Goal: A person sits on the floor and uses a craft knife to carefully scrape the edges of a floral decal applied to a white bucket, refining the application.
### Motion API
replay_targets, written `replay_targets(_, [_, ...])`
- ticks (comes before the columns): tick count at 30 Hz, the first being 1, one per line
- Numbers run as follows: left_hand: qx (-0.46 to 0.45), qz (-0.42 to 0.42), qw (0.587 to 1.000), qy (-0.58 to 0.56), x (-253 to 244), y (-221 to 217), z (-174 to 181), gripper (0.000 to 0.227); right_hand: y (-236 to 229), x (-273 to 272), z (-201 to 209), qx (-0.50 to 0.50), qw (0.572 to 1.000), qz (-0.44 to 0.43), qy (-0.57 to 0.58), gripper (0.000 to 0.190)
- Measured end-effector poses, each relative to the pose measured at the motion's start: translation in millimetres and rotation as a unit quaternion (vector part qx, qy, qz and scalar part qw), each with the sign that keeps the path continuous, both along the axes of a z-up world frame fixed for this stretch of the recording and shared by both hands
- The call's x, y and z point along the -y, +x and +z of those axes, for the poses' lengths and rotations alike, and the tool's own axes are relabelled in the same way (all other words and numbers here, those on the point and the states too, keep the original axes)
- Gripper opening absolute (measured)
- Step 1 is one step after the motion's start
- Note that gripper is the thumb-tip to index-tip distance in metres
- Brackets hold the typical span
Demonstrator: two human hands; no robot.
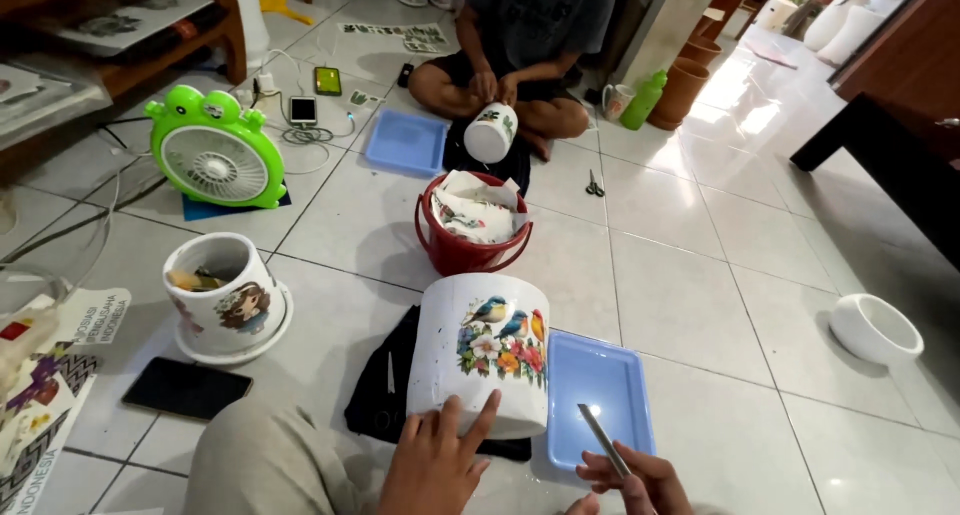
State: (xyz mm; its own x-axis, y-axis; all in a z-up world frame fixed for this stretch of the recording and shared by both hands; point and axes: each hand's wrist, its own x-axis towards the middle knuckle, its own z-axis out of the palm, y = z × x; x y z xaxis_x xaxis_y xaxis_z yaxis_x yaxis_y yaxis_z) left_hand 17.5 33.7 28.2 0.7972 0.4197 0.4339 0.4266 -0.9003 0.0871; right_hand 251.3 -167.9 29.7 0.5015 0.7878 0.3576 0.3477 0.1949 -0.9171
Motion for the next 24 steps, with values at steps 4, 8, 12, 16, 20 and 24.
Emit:
replay_targets(4, [-0.108,0.027,0.994,-0.009,-33.2,40.1,22.6,0.093,5.1,-66.6,6.9,-0.088,0.990,-0.062,0.087,0.029])
replay_targets(8, [-0.103,0.059,0.992,0.036,-35.9,55.4,8.5,0.094,15.0,-91.8,-20.5,-0.197,0.964,-0.124,0.129,0.023])
replay_targets(12, [-0.040,0.105,0.992,0.065,-29.1,63.0,-20.5,0.112,25.0,-107.2,-51.0,-0.201,0.965,-0.054,0.161,0.022])
replay_targets(16, [-0.018,0.140,0.987,0.077,-24.8,62.1,-22.7,0.113,14.9,-122.1,-65.9,-0.298,0.940,-0.050,0.156,0.011])
replay_targets(20, [-0.045,0.125,0.991,0.011,-23.8,59.1,-30.9,0.107,-7.9,-138.7,-30.9,-0.285,0.950,-0.095,0.091,0.015])
replay_targets(24, [-0.050,0.103,0.993,0.011,-25.7,55.8,-27.1,0.101,-12.1,-142.1,-28.4,-0.245,0.953,-0.175,-0.024,0.016])
